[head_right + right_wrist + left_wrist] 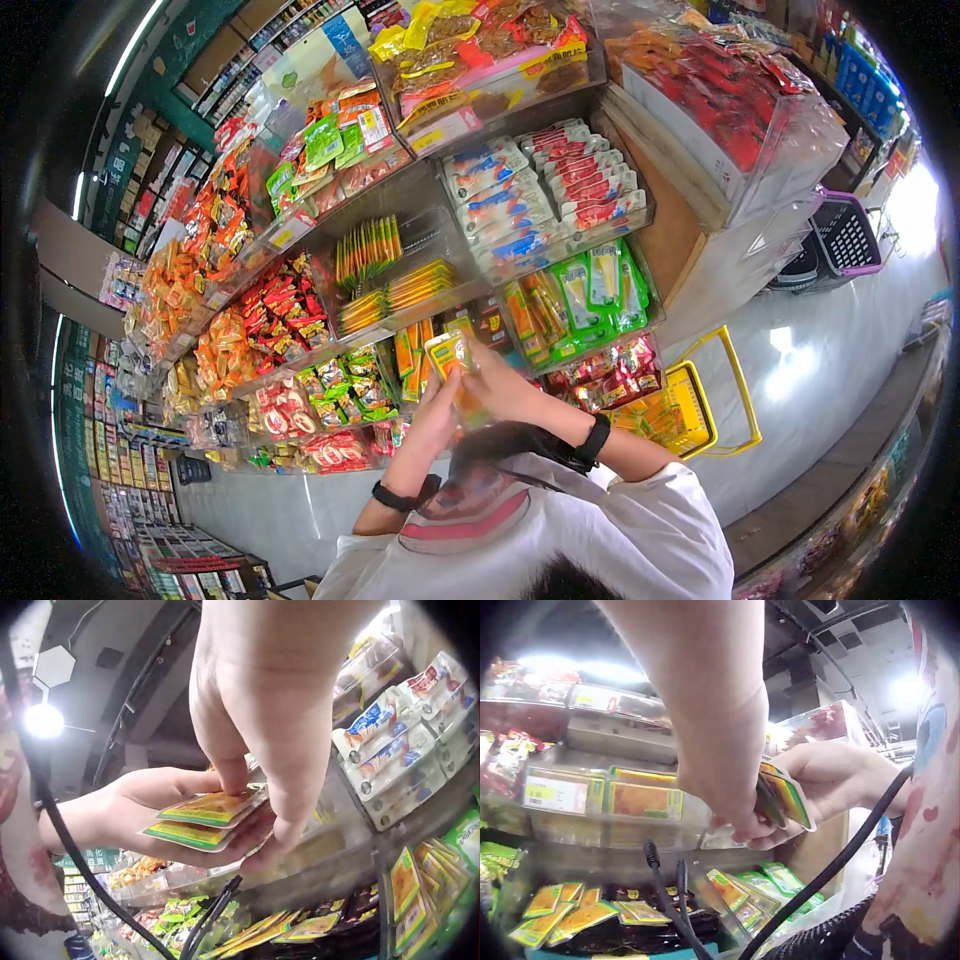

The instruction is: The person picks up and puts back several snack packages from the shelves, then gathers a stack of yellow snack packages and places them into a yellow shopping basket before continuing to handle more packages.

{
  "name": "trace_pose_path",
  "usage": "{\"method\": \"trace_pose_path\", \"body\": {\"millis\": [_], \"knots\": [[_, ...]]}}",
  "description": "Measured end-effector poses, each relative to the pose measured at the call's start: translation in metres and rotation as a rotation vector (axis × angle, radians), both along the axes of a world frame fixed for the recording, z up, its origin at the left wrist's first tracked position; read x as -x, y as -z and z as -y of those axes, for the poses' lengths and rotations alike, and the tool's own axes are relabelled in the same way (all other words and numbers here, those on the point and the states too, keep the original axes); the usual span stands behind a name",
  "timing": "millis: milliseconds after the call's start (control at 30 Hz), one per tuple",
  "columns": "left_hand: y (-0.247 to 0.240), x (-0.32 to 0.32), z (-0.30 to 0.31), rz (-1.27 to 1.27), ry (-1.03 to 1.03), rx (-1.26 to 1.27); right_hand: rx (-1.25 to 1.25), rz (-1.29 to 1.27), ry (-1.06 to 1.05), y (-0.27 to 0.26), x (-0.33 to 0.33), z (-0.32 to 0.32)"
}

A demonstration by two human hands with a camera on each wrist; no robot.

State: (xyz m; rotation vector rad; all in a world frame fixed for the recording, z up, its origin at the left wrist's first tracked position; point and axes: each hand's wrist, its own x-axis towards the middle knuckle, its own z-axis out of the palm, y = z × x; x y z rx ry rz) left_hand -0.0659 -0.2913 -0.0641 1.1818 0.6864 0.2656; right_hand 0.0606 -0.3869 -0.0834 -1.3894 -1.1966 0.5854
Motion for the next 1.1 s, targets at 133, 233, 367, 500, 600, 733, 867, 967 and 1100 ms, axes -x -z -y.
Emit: {"method": "trace_pose_path", "body": {"millis": [133,233,367,500,600,733,867,967,1100], "knots": [[-0.045,-0.013,0.012,-0.075,0.063,-0.180,0.052,-0.336,-0.111,-0.020,0.005,-0.001],[-0.054,-0.013,0.012,-0.135,0.040,-0.174,0.124,-0.354,-0.145,-0.045,0.007,0.000],[-0.034,-0.006,0.004,-0.083,0.016,-0.250,0.059,-0.196,-0.066,-0.041,0.021,-0.010],[-0.049,-0.002,0.005,-0.103,-0.016,-0.238,0.076,-0.212,-0.117,-0.059,0.022,-0.013],[-0.049,0.002,-0.001,-0.126,-0.015,-0.304,0.066,-0.236,-0.127,-0.072,0.022,-0.017],[-0.061,0.005,-0.012,-0.213,0.045,-0.366,0.251,-0.270,-0.072,-0.060,0.019,-0.025],[-0.076,-0.003,-0.043,-0.275,0.264,-0.688,0.185,-0.288,-0.045,-0.078,0.003,-0.033],[-0.086,-0.023,-0.067,-0.175,0.216,-0.883,0.082,-0.302,-0.006,-0.084,-0.014,-0.044],[-0.102,-0.064,-0.109,-0.238,0.176,-1.208,0.019,-0.479,-0.032,-0.083,-0.055,-0.080]]}}
